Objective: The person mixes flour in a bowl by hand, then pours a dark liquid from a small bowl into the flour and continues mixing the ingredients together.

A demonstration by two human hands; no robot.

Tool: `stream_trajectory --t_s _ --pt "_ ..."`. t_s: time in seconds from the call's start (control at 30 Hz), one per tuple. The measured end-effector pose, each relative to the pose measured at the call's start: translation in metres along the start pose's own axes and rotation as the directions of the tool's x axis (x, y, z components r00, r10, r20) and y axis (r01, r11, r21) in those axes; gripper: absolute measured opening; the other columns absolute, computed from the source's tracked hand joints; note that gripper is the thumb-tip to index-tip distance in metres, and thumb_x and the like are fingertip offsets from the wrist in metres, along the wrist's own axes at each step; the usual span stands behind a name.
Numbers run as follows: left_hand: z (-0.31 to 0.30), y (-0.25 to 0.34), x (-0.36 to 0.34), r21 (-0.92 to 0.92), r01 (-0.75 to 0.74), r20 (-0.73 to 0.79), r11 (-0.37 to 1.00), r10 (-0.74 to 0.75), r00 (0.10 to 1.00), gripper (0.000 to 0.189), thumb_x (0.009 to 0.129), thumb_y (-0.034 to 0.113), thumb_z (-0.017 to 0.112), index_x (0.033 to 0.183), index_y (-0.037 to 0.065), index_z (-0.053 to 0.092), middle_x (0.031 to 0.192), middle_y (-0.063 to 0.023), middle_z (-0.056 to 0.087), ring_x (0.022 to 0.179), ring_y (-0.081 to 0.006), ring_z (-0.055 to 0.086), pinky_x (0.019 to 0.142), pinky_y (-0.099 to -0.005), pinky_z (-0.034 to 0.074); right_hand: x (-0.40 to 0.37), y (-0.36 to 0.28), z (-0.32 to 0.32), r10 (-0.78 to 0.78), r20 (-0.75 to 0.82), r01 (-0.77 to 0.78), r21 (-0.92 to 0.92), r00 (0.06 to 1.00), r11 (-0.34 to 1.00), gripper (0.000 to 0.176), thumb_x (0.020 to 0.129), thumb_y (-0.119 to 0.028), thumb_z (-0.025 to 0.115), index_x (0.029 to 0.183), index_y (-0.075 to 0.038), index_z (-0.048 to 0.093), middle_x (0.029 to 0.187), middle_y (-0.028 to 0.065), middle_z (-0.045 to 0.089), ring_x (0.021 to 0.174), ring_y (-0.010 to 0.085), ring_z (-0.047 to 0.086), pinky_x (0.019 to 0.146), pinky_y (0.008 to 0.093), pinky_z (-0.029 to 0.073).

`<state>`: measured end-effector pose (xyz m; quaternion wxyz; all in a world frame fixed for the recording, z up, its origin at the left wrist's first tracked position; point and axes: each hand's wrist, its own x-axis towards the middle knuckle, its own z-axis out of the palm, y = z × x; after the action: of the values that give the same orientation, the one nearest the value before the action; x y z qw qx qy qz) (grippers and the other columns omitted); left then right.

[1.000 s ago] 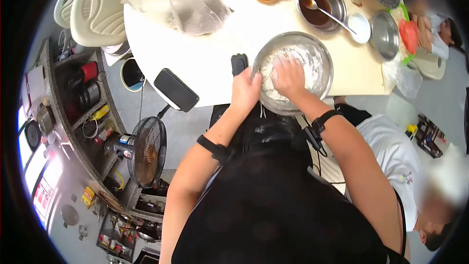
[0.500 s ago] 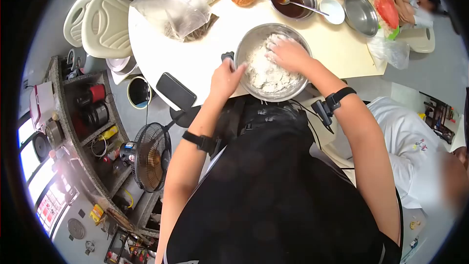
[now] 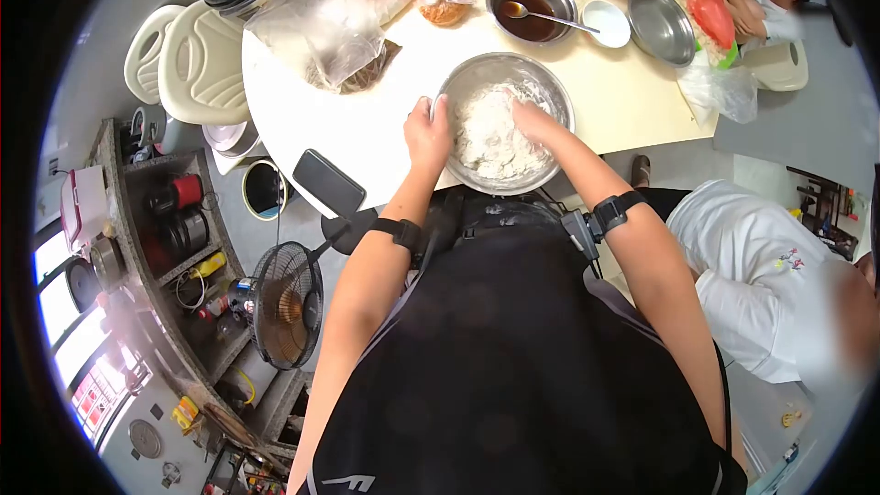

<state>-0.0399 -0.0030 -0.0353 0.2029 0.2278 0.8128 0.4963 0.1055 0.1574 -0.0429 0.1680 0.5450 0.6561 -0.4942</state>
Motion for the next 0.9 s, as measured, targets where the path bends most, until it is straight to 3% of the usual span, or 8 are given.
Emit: stream_trajectory --t_s 0.2,0.27,0.3,0.4,0.43,0.6,0.67,0.9 --pt "-0.003 0.003 -0.001 0.005 0.001 0.029 1.000 -0.002 1.000 0.044 0.102 0.031 0.063 0.079 -0.003 0.048 0.066 -0.0243 0.050 0.060 -0.0332 0.041 0.062 -0.0446 0.041 0.046 0.037 0.034 -0.173 -0.067 0.185 0.439 0.983 0.879 0.081 0.105 -0.065 0.041 0.122 0.010 0.067 0.119 0.0298 0.071 0.117 0.0405 0.067 0.103 0.0449 0.047" --pt "-0.001 0.006 -0.004 -0.054 0.032 0.047 0.998 -0.029 0.998 0.044 0.105 0.029 0.062 0.078 -0.001 0.045 0.069 -0.0093 0.041 0.068 -0.0183 0.037 0.061 -0.0370 0.037 -0.009 -0.007 0.019 -0.220 -0.097 0.240 0.450 0.971 0.860 0.068 0.105 -0.058 0.049 0.114 0.006 0.070 0.109 0.0262 0.074 0.108 0.0376 0.070 0.096 0.0438 0.050" --pt "-0.001 0.007 -0.004 -0.081 0.046 0.056 0.996 -0.042 0.998 0.044 0.106 0.028 0.062 0.077 0.000 0.043 0.070 -0.0018 0.037 0.071 -0.0109 0.034 0.060 -0.0332 0.035 -0.018 -0.016 0.017 -0.244 -0.131 0.277 0.387 0.961 0.880 0.061 0.104 -0.053 0.052 0.111 0.005 0.070 0.107 0.0249 0.074 0.105 0.0360 0.071 0.094 0.0432 0.051" --pt "0.002 0.005 -0.004 -0.106 0.020 0.040 0.994 -0.016 0.999 0.043 0.106 0.027 0.062 0.077 0.000 0.044 0.070 -0.0012 0.037 0.071 -0.0110 0.035 0.060 -0.0335 0.035 -0.025 -0.030 0.016 -0.344 -0.206 0.379 0.164 0.916 0.911 0.046 0.101 -0.042 0.059 0.107 0.003 0.069 0.103 0.0234 0.074 0.098 0.0332 0.072 0.088 0.0423 0.052" --pt "-0.001 0.007 -0.005 -0.087 0.069 0.062 0.994 -0.063 0.996 0.042 0.104 0.029 0.062 0.079 -0.003 0.049 0.067 -0.0222 0.050 0.063 -0.0279 0.044 0.065 -0.0419 0.043 -0.025 -0.031 0.017 -0.385 -0.210 0.407 0.070 0.899 0.911 0.044 0.100 -0.039 0.060 0.109 0.003 0.069 0.103 0.0246 0.074 0.098 0.0336 0.072 0.087 0.0426 0.053" --pt "-0.004 0.013 -0.003 -0.068 0.115 0.099 0.991 -0.108 0.989 0.041 0.103 0.029 0.063 0.078 -0.002 0.051 0.067 -0.0209 0.051 0.062 -0.0263 0.043 0.063 -0.0407 0.043 -0.024 -0.012 0.026 -0.359 -0.064 0.364 0.080 0.931 0.928 0.038 0.098 -0.031 0.062 0.112 0.005 0.065 0.099 0.0284 0.070 0.093 0.0422 0.070 0.084 0.0462 0.053" --pt "-0.006 0.016 -0.003 -0.063 0.124 0.123 0.990 -0.115 0.986 0.041 0.103 0.029 0.064 0.078 -0.002 0.051 0.066 -0.0202 0.051 0.061 -0.0261 0.043 0.063 -0.0409 0.043 -0.052 -0.020 0.025 -0.432 -0.119 0.422 -0.104 0.894 0.901 0.034 0.099 -0.028 0.061 0.109 0.005 0.064 0.096 0.0267 0.069 0.091 0.0437 0.068 0.083 0.0489 0.053" --pt "-0.002 0.022 0.006 -0.089 0.203 0.172 0.975 -0.185 0.968 0.040 0.101 0.026 0.068 0.076 -0.001 0.051 0.063 -0.0188 0.050 0.057 -0.0267 0.045 0.059 -0.0407 0.043 -0.025 -0.015 0.059 -0.753 -0.345 0.531 -0.548 0.560 0.646 0.020 0.093 -0.019 0.062 0.106 -0.004 0.064 0.109 0.0173 0.068 0.103 0.0389 0.064 0.086 0.0497 0.050"
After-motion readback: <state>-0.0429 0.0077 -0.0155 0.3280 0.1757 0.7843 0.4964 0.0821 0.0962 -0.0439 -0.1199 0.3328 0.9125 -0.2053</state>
